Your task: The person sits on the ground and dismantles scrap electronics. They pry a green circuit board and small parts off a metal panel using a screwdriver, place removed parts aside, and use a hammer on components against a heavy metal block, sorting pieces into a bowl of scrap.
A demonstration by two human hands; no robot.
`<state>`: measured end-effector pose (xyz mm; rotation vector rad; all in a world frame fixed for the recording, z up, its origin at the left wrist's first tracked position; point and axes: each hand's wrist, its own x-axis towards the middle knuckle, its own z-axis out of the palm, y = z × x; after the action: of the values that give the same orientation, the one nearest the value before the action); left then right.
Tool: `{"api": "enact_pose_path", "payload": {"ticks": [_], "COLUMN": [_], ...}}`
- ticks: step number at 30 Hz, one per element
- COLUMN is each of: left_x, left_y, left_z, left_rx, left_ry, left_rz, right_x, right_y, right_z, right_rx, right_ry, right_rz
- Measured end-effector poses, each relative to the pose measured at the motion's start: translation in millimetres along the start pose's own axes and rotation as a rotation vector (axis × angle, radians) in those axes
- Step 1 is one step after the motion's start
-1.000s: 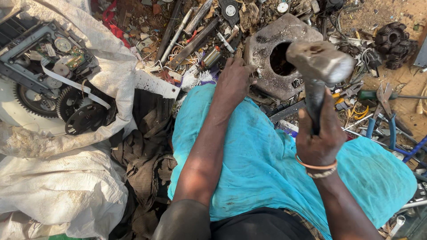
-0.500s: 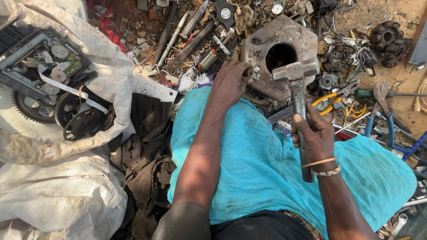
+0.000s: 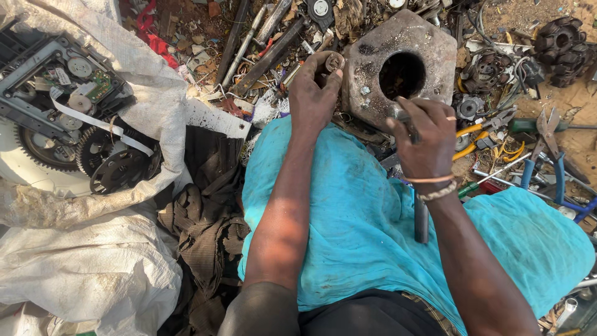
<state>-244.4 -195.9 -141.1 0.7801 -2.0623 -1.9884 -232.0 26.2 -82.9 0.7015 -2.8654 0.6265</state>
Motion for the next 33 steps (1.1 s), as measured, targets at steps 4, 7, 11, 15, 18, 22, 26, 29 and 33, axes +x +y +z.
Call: {"api": "enact_pose_path", "payload": {"ticks": [4, 7, 11, 15, 18, 22, 26, 29, 33], "left_x": [3.8, 4.6, 5.3, 6.4, 6.4, 5.8, 6.4, 7.6, 10.1], "left_y": [-1.9, -1.5, 1.6, 5.0, 6.7, 7.8, 6.7, 3.8, -4.5], "left_z": [-2.6, -4.0, -5.0, -6.2, -6.7, -8.2, -10.3, -8.7, -3.1], "left_rx": [-0.081, -0.03, 0.03, 0.048, 0.041, 0.04, 0.02, 0.009, -0.026], "left_ry": [-0.001, 0.021, 0.004, 0.001, -0.003, -0.01, 0.002, 0.008, 0.066], "left_rz": [-0.016, 0.006, -0.009, -0.029, -0.04, -0.038, -0.046, -0.042, 0.02], "right_x": [55.4, 68.9, 69.9, 72.3, 74.6, 79.7, 87.3, 89.3, 91.8], "right_y": [-13.9, -13.5, -6.0, -0.8, -2.4, -4.0, 10.5, 27.8, 34.6], "right_z": [18.6, 26.0, 30.7, 34.7, 36.9, 30.6, 9.1, -3.6, 4.6], "right_rx": [-0.143, -0.183, -0.123, -0.049, -0.018, -0.05, 0.45, 1.186, 1.227], "right_ry": [-0.198, -0.298, -0.352, -0.4, -0.402, -0.506, -0.518, -0.448, -0.536], "right_rz": [-0.306, -0.333, -0.265, -0.254, -0.25, -0.172, 0.122, 0.531, 0.622]}}
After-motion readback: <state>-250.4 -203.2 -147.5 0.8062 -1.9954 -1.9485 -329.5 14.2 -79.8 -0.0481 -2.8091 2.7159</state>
